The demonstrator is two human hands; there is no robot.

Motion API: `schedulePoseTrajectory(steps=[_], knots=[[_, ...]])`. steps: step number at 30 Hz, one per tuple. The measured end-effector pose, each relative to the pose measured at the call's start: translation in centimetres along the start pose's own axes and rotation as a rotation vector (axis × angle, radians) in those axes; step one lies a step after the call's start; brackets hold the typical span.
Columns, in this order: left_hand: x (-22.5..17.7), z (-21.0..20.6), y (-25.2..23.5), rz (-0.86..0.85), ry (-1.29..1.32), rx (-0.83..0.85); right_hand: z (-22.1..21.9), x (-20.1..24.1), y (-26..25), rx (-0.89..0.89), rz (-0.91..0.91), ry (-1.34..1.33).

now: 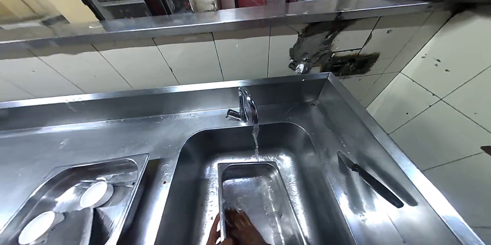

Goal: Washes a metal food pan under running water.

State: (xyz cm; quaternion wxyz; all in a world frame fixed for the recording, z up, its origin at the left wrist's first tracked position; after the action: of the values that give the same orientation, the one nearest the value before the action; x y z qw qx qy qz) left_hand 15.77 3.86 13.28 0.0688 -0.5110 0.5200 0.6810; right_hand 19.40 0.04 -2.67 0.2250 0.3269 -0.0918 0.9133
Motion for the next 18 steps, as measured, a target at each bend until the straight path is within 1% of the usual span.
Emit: schedulePoseTrajectory(steps=[1,2,3,4,5,6,7,8,9,10,11,12,14,15,16,18], knots=[[-1.2,0.0,0.7,0.042,-0.018,-0.032,-1.0,-1.3,1.8,0.143,0.054,0.087],[-1.4,0.4,0.7,0.059,-0.023,-0.056,-1.6,-3.5,3.5,0.269,0.059,0.181],[-0.8,1.1,-0.1,0.051,-0.01,-0.065,-1.2,-6.2,4.7,0.333,0.01,0.249],[0.8,2.0,-1.6,0.02,0.012,-0.065,-0.1,-8.6,5.2,0.348,-0.057,0.31],[3.5,3.3,-3.9,-0.031,0.044,-0.061,1.5,-10.1,4.8,0.347,-0.145,0.345],[6.3,4.5,-6.2,-0.099,0.085,-0.071,3.4,-10.8,4.0,0.307,-0.226,0.376],[7.8,5.1,-7.5,-0.125,0.137,-0.08,5.4,-11.0,2.9,0.224,-0.303,0.392],[7.8,5.1,-7.4,-0.12,0.158,-0.089,7.3,-10.9,2.0,0.128,-0.384,0.404],[6.3,4.2,-6.1,-0.089,0.149,-0.095,9.2,-10.9,1.4,0.064,-0.466,0.411],[3.7,2.8,-3.7,-0.019,0.142,-0.098,11.0,-11.1,1.1,0.043,-0.565,0.41],[1.4,1.7,-1.8,0.034,0.141,-0.105,12.7,-11.7,1.2,0.075,-0.682,0.388],[0.0,1.0,-0.7,0.059,0.156,-0.106,14.1,-12.7,1.6,0.109,-0.79,0.342],[-1.1,0.4,0.1,0.066,0.221,-0.083,15.2,-15.5,2.8,0.258,-0.934,0.162],[-1.7,-0.2,0.6,0.074,0.255,-0.065,15.5,-16.4,3.0,0.282,-0.941,0.044],[-2.6,-1.0,1.3,0.098,0.294,-0.049,16.4,-16.3,2.7,0.268,-0.922,-0.022],[-3.7,-2.2,2.5,0.183,0.343,-0.029,18.9,-15.0,1.8,0.202,-0.873,-0.088]])
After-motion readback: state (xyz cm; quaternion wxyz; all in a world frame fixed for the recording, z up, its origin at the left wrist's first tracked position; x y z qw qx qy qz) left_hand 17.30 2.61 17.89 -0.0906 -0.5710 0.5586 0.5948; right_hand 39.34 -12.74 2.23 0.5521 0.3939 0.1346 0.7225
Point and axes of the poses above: each hand's wrist, its own y-axis away from the middle knuckle, its own z-axis out of the back of the hand, x = y × z, the point moved 10 cm from there along -y, towards the middle knuckle, and after that the axes turned 13 degrees about y, right-handed, at the moved point
